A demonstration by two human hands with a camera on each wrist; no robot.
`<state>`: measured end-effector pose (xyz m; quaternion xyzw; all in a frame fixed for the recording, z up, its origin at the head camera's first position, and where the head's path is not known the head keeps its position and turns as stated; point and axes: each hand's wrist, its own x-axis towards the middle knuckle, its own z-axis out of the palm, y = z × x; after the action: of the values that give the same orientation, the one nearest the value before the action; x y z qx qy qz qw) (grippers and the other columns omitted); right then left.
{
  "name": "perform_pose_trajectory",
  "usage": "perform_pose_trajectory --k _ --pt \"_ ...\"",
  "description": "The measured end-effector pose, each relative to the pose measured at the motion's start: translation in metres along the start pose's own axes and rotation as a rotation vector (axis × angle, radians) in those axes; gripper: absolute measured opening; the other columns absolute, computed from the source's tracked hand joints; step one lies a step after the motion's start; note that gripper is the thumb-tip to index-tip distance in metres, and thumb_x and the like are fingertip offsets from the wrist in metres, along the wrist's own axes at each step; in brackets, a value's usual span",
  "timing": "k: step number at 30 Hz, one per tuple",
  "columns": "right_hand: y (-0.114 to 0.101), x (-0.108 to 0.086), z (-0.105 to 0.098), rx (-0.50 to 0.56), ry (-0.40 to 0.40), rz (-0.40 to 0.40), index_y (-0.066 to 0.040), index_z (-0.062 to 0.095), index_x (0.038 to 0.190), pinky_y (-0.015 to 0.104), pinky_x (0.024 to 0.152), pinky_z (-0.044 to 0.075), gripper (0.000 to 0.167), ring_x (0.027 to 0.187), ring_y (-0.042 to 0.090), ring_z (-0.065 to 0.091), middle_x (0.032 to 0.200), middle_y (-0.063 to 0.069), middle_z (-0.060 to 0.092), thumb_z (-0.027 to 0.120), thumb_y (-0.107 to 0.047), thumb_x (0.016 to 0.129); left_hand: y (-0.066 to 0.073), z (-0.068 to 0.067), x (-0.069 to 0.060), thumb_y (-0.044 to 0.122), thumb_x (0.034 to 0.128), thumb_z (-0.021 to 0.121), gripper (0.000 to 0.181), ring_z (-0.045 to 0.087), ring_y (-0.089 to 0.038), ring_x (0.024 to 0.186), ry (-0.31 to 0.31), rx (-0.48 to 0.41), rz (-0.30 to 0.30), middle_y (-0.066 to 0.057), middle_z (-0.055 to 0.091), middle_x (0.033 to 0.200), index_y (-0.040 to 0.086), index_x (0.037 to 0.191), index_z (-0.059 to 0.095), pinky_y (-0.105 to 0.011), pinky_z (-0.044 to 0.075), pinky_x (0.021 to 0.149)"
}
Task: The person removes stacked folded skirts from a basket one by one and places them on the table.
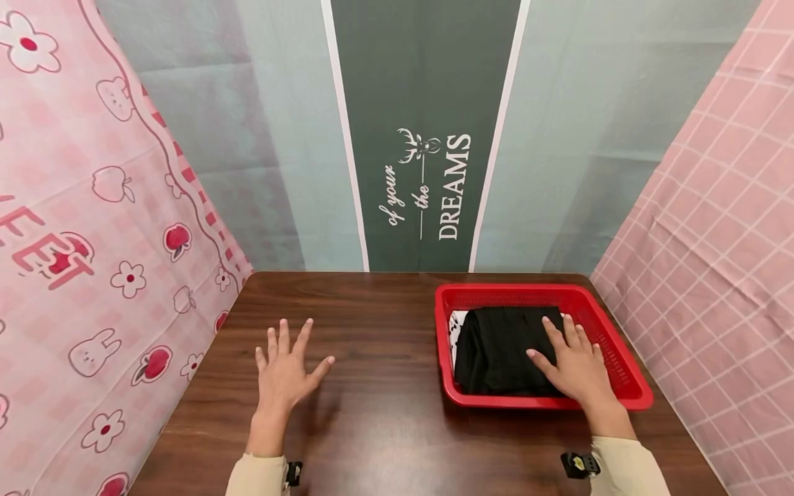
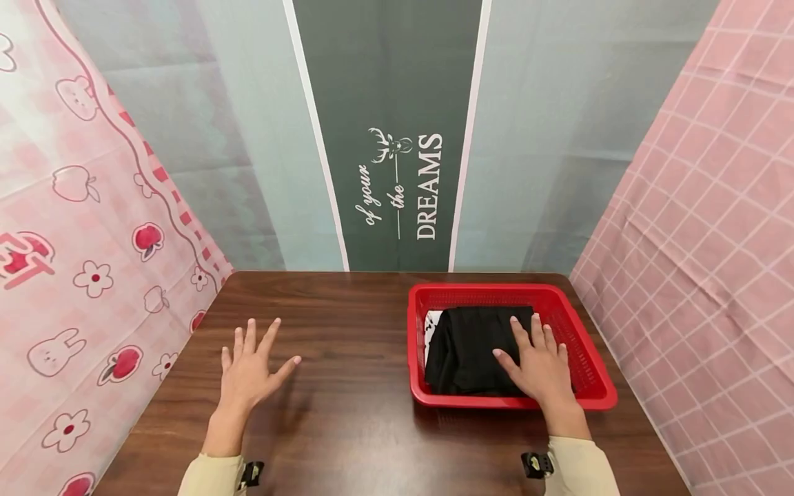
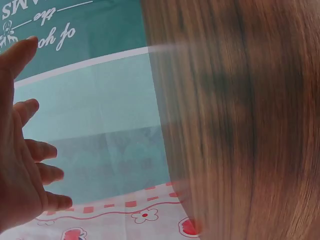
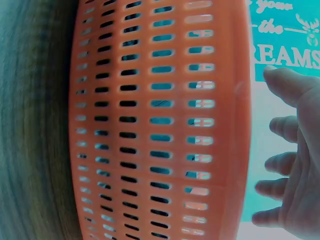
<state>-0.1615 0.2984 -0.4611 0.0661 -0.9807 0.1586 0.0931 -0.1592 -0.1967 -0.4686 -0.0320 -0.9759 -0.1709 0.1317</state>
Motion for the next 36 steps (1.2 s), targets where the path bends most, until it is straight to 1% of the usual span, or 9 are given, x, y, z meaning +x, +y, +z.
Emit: perform_pose_trajectory --k 2,5,8,11,17,20,24,28,36 --pt "0.000 0.001 -0.002 0.017 -0.010 -0.002 -0.003 0.029 0.144 0.071 0.092 0.018 0.076 0.123 0.056 0.022 0.142 0.036 0.019 0.056 -0.047 0.089 0.000 -0.001 0.001 0.062 0.0787 0.060 0.087 0.012 -0.048 0.133 0.001 -0.017 -0.003 -0.028 0.016 0.148 0.019 0.147 0.028 -0.069 0.011 0.097" --pt "0.001 0.002 -0.005 0.057 -0.032 0.002 -0.002 0.032 0.143 0.070 0.089 0.025 0.076 0.118 0.058 0.029 0.139 0.038 0.022 0.061 -0.045 0.087 0.001 -0.003 0.002 0.057 0.0755 0.067 0.090 0.025 -0.047 0.129 0.025 -0.049 0.005 -0.029 0.025 0.144 0.013 0.145 0.031 -0.068 0.020 0.094" --pt "0.002 0.003 -0.006 0.099 -0.060 0.010 -0.001 0.033 0.142 0.069 0.088 0.027 0.076 0.117 0.058 0.031 0.138 0.039 0.024 0.062 -0.044 0.086 0.002 -0.004 0.003 0.051 0.0732 0.073 0.089 0.037 -0.046 0.122 0.057 -0.083 0.020 -0.028 0.036 0.139 0.009 0.142 0.036 -0.066 0.031 0.089" --pt "0.003 0.003 -0.007 0.140 -0.078 0.008 0.001 0.035 0.140 0.068 0.089 0.027 0.075 0.119 0.056 0.030 0.137 0.039 0.027 0.063 -0.042 0.086 0.003 -0.005 0.003 0.048 0.0731 0.074 0.086 0.043 -0.044 0.118 0.062 -0.127 0.022 -0.027 0.041 0.135 0.008 0.141 0.039 -0.064 0.036 0.085" --pt "0.005 0.004 -0.006 0.216 -0.089 -0.009 0.005 0.036 0.138 0.066 0.091 0.028 0.074 0.120 0.052 0.032 0.133 0.037 0.035 0.065 -0.038 0.086 0.005 -0.006 0.001 0.050 0.0743 0.073 0.085 0.043 -0.042 0.118 0.023 -0.245 -0.001 -0.024 0.042 0.136 0.010 0.141 0.039 -0.061 0.038 0.085" --pt "0.006 0.004 -0.005 0.255 -0.091 -0.005 0.005 0.037 0.138 0.064 0.089 0.032 0.073 0.115 0.051 0.039 0.131 0.035 0.039 0.066 -0.037 0.086 0.005 -0.005 0.000 0.051 0.0750 0.072 0.084 0.043 -0.040 0.120 0.005 -0.305 -0.008 -0.021 0.042 0.137 0.011 0.141 0.040 -0.059 0.037 0.088" --pt "0.007 0.003 -0.007 0.303 -0.115 0.025 0.003 0.039 0.138 0.062 0.084 0.039 0.071 0.109 0.049 0.046 0.128 0.035 0.043 0.065 -0.039 0.086 0.006 -0.004 0.001 0.048 0.0760 0.073 0.079 0.042 -0.038 0.121 0.000 -0.378 -0.004 -0.020 0.043 0.136 0.010 0.139 0.043 -0.058 0.035 0.091" --pt "0.008 0.003 -0.009 0.340 -0.143 0.046 0.000 0.038 0.139 0.059 0.082 0.042 0.070 0.108 0.048 0.048 0.128 0.034 0.044 0.064 -0.040 0.087 0.006 -0.001 0.001 0.043 0.0764 0.075 0.076 0.041 -0.037 0.123 -0.010 -0.441 -0.004 -0.020 0.044 0.136 0.010 0.138 0.045 -0.057 0.034 0.093" --pt "0.011 0.005 -0.007 0.430 -0.165 0.048 -0.002 0.038 0.140 0.057 0.083 0.043 0.069 0.108 0.046 0.050 0.129 0.032 0.043 0.064 -0.038 0.087 0.011 0.003 -0.002 0.036 0.0762 0.077 0.073 0.041 -0.035 0.123 -0.028 -0.550 -0.021 -0.018 0.045 0.136 0.011 0.138 0.046 -0.056 0.034 0.094"
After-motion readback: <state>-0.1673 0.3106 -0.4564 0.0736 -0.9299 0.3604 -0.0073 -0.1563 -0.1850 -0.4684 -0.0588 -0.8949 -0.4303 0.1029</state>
